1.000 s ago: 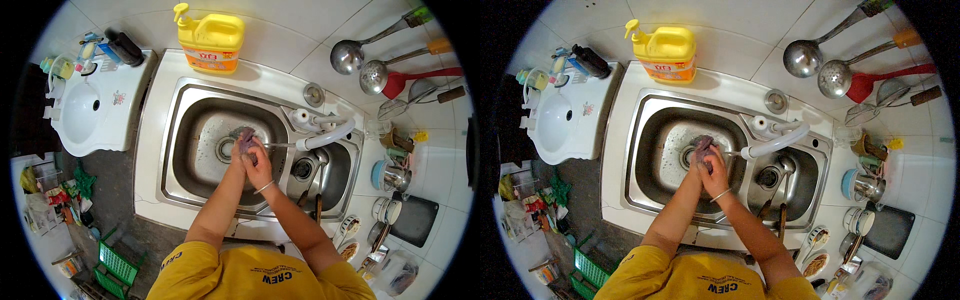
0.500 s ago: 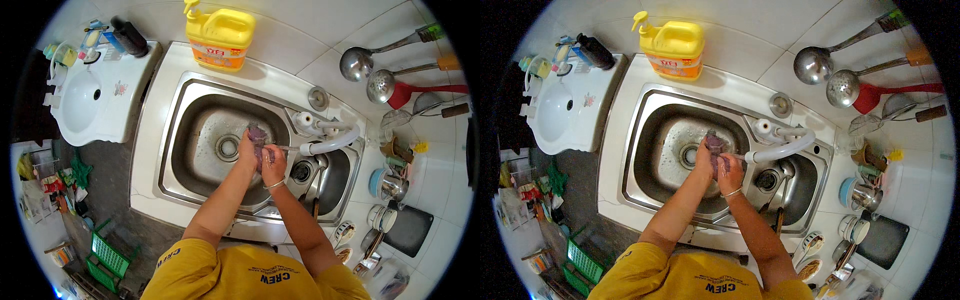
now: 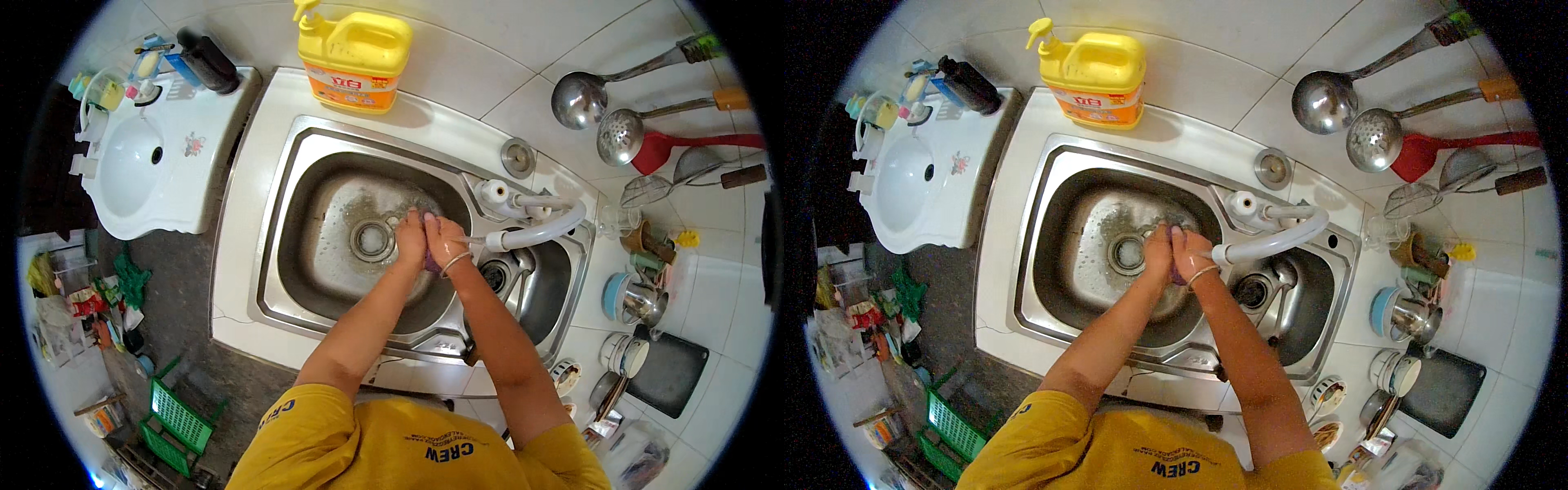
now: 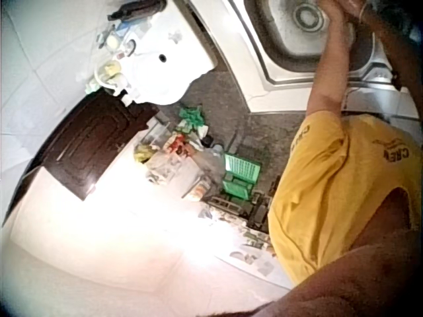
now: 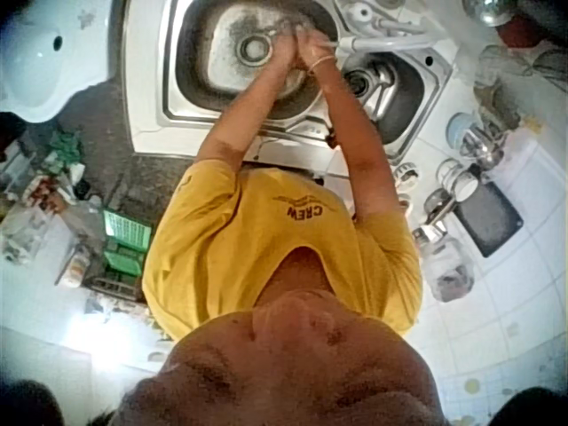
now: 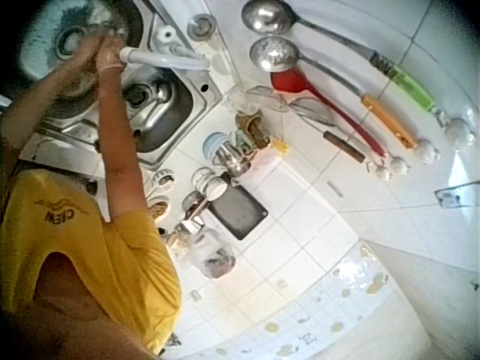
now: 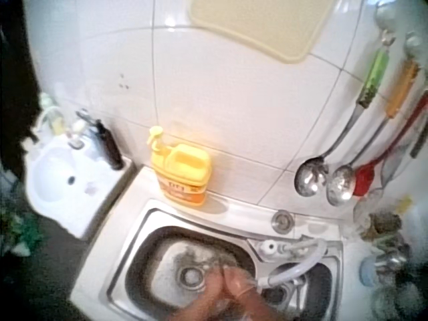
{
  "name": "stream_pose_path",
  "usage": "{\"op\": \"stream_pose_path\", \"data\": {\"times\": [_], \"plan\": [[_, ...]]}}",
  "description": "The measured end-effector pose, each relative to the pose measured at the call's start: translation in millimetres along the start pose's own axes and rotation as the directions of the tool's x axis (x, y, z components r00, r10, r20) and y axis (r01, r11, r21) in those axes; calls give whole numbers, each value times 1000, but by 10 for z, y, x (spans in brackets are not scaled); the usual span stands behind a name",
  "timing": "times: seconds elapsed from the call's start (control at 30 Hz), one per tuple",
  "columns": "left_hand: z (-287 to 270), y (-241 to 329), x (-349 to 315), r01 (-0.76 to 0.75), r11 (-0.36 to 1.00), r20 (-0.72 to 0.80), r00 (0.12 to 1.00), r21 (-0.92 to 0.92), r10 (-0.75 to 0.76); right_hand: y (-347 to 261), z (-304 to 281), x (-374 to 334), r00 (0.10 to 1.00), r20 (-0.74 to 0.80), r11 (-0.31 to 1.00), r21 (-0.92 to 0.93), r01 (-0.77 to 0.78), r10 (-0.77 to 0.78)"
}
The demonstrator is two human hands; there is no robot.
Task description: The person cleans green plastic crates by first rinsing a cloth and a scouring pad in a sink, and then using the damp cloth to wipe the top surface of the crates.
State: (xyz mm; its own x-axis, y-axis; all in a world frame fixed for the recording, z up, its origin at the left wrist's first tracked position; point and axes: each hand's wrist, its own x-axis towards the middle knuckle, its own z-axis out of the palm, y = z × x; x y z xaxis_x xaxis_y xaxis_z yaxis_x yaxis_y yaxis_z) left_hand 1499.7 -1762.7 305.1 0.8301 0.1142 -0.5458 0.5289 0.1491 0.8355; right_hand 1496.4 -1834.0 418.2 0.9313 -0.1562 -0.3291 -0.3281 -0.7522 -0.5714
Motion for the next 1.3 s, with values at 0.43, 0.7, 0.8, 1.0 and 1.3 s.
{"op": "stream_pose_path", "data": {"times": [0.43, 0.7, 0.8, 1.0, 1.3], "plan": [[-2, 710, -41, -188, 463, 151, 982, 866, 115, -121, -210, -499, 889, -265, 915, 52, 401, -374], [106, 796, -107, -297, 157, 295, 955, 942, 39, 322, -155, -213, 855, -458, 901, 219, 373, -242], [146, 935, -114, -358, 93, 361, 933, 929, -15, 264, -124, -282, 885, -390, 874, 300, 382, -253], [294, 1041, -77, -221, 311, 297, 929, 924, -223, 317, 14, -271, 863, -411, 934, 68, 351, -295], [352, 967, 25, -300, 236, 370, 857, 924, -359, 265, -197, -489, 884, -219, 873, 181, 452, -413]]}}
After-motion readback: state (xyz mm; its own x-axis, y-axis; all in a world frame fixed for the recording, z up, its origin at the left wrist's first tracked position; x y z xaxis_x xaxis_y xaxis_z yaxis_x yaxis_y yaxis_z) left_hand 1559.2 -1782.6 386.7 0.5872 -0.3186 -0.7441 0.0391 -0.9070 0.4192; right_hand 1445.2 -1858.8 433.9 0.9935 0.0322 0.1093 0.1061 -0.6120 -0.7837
